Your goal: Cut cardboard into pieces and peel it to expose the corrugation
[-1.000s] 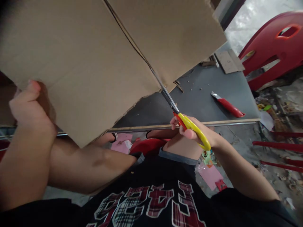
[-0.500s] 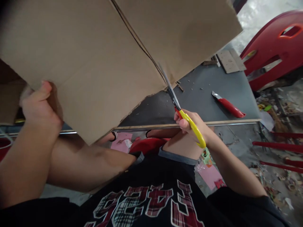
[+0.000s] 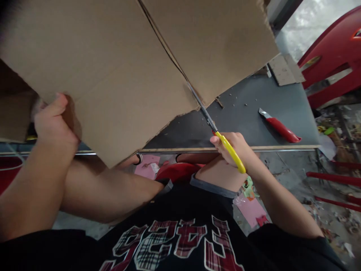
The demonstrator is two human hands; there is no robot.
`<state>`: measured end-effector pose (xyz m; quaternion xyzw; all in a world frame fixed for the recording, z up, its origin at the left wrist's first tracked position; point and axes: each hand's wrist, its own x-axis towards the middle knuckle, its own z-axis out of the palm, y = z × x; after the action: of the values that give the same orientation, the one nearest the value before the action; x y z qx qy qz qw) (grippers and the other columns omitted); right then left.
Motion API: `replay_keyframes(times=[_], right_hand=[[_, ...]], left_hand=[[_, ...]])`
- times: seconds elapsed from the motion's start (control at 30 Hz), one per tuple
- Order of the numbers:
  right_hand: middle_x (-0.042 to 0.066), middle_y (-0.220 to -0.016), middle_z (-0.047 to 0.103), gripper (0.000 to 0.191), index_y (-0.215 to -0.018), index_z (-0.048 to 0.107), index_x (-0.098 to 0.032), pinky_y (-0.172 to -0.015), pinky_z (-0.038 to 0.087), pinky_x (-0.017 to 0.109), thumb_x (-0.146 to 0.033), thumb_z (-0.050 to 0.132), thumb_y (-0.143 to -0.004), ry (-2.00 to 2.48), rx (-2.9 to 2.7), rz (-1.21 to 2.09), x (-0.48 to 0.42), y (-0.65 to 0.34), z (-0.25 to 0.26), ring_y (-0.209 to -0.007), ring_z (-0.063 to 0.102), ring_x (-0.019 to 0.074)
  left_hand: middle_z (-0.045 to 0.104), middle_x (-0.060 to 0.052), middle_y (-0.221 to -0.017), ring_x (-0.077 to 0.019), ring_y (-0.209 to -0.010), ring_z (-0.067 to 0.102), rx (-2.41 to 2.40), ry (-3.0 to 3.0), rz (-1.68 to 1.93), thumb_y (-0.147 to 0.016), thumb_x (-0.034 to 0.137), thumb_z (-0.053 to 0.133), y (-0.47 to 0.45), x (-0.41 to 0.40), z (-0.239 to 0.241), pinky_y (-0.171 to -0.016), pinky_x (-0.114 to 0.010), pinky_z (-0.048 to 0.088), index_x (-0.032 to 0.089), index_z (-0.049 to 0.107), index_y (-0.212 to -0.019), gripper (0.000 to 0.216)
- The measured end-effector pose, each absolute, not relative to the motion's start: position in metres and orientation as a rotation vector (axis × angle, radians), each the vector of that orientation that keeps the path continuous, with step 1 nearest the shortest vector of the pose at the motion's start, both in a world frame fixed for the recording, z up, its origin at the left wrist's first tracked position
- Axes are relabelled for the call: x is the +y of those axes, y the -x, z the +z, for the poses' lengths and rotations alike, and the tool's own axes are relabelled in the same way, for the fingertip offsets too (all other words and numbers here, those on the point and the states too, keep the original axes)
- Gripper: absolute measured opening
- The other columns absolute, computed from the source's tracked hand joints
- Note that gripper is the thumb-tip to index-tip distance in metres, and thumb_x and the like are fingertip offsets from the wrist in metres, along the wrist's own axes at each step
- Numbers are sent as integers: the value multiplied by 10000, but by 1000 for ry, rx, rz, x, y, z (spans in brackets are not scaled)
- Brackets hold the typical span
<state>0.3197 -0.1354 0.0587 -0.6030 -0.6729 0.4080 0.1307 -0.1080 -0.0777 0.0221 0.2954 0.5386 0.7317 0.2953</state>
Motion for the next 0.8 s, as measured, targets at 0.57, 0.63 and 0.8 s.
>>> replay_keyframes(times=[0.57,0.63,0.8], right_hand=[[29,-570,516,866,-712,600,-209,-519,373,307,-948,162,-829,1644,-2073,1037,-125,-318,65,-482,469,138],[16,-489,462,839,-616,540,-220,-531,364,315,-955,192,-820,1695,-2117,911,-124,-313,67,-445,442,133],[14,-423,473,854,-598,533,-229,-502,392,308,-969,160,-804,1695,-2003,1100,-128,-306,69,-392,473,139]], left_hand=[[716,-48,-868,-327,-1176,641,1426,-1012,1831,-324,558,931,99,-87,27,-1256,-555,298,213,616,-762,641],[715,-57,-892,-331,-1162,642,1427,-1025,1826,-290,599,937,99,-86,27,-1245,-565,313,208,616,-748,682],[712,-98,-983,-374,-1294,565,1392,-984,1816,-304,558,951,102,-85,27,-1203,-587,376,202,597,-751,672]])
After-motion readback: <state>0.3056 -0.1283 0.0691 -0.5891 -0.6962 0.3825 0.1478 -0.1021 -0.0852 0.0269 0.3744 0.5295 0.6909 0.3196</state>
